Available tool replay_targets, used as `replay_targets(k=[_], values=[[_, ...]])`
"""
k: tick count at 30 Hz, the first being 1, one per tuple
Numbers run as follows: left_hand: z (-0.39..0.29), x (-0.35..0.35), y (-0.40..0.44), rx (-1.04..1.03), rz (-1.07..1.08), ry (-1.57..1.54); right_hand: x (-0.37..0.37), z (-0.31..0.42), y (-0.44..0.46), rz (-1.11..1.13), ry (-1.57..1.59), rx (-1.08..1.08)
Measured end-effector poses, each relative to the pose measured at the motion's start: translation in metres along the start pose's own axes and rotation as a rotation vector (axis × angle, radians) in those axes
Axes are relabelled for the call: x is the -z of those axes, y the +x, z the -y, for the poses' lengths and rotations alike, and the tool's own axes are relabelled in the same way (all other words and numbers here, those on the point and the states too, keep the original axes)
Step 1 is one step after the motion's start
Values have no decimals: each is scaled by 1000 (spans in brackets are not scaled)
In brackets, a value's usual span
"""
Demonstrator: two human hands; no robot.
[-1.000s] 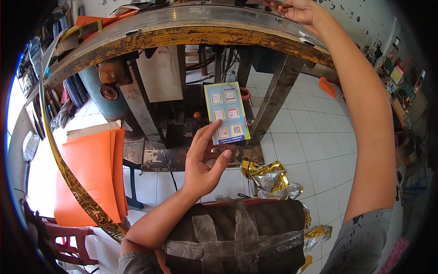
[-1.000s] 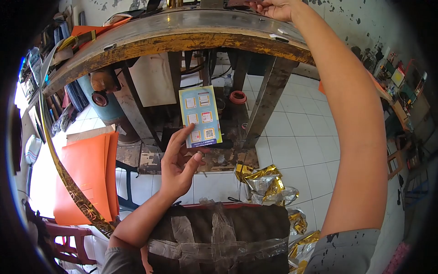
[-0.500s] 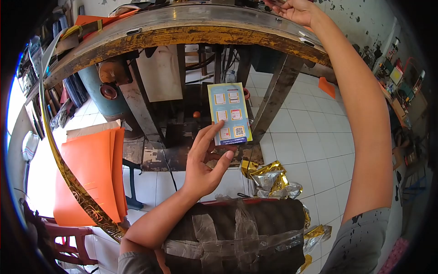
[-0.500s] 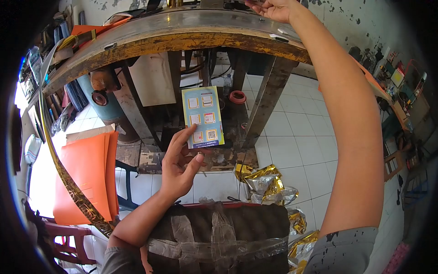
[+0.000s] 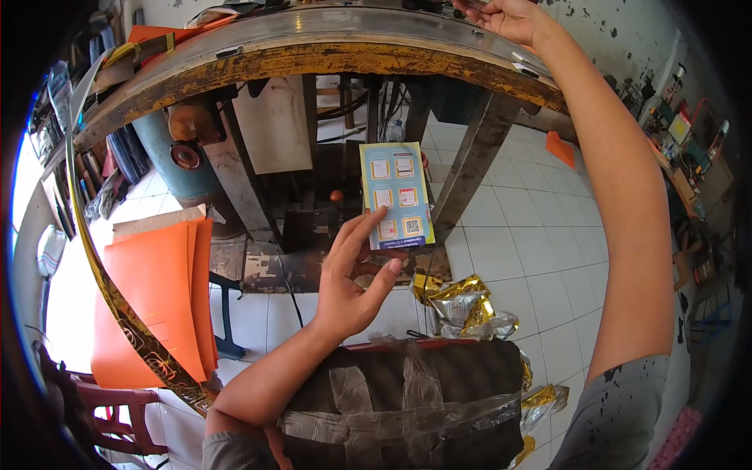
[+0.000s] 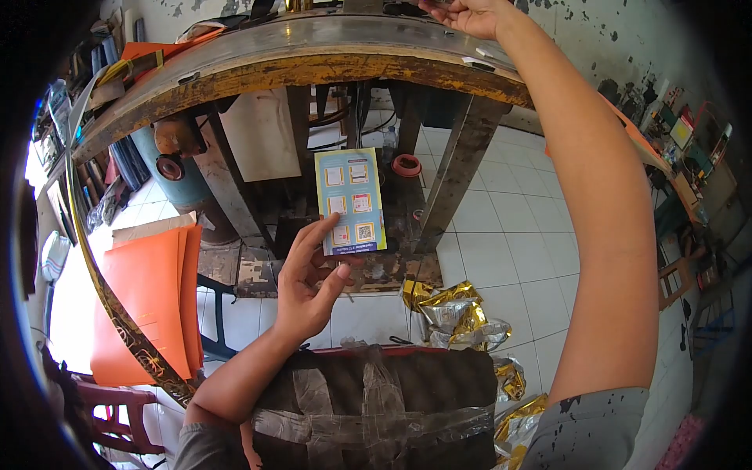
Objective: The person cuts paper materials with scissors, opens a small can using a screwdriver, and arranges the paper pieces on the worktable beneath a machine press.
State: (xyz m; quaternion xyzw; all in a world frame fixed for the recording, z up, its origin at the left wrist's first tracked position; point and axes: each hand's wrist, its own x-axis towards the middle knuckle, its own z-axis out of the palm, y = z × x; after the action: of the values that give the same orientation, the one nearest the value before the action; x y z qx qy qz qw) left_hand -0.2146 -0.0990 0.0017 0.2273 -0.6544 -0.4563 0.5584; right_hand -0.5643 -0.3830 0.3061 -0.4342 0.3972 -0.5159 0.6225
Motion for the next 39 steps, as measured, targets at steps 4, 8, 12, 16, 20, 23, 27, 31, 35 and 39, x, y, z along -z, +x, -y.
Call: replay_targets(k=[4,8,12,16,20,23,27,31,35,39], values=[[1,1,0,-6,32,24,-6,-1,-8,-37,-15,17],[0,2,-1,9,42,42,4,-1,-4,-30,-71,87],[4,1,0,-5,19,-5,54,14,-21,-198,-622,162],[2,0,-2,-8,44,88,25,13,-182,-484,-1240,376],[-4,-1,-4,-20,124,174,62,-3,-279,-617,-1198,497],[-4,-2,2,-54,166,253,-13,-114,-387,-692,-350,842],[2,-7,-2,-90,236,378,-58,-311,-437,228,-1001,153],[-3,-13,-9,-62,416,503,-69,-401,-455,-26,-1217,449],[28,-22,-19,-169,439,593,-70,-386,-447,-29,-1262,336],[36,-24,-25,-203,588,644,-66,-385,-446,-13,-1316,287]])
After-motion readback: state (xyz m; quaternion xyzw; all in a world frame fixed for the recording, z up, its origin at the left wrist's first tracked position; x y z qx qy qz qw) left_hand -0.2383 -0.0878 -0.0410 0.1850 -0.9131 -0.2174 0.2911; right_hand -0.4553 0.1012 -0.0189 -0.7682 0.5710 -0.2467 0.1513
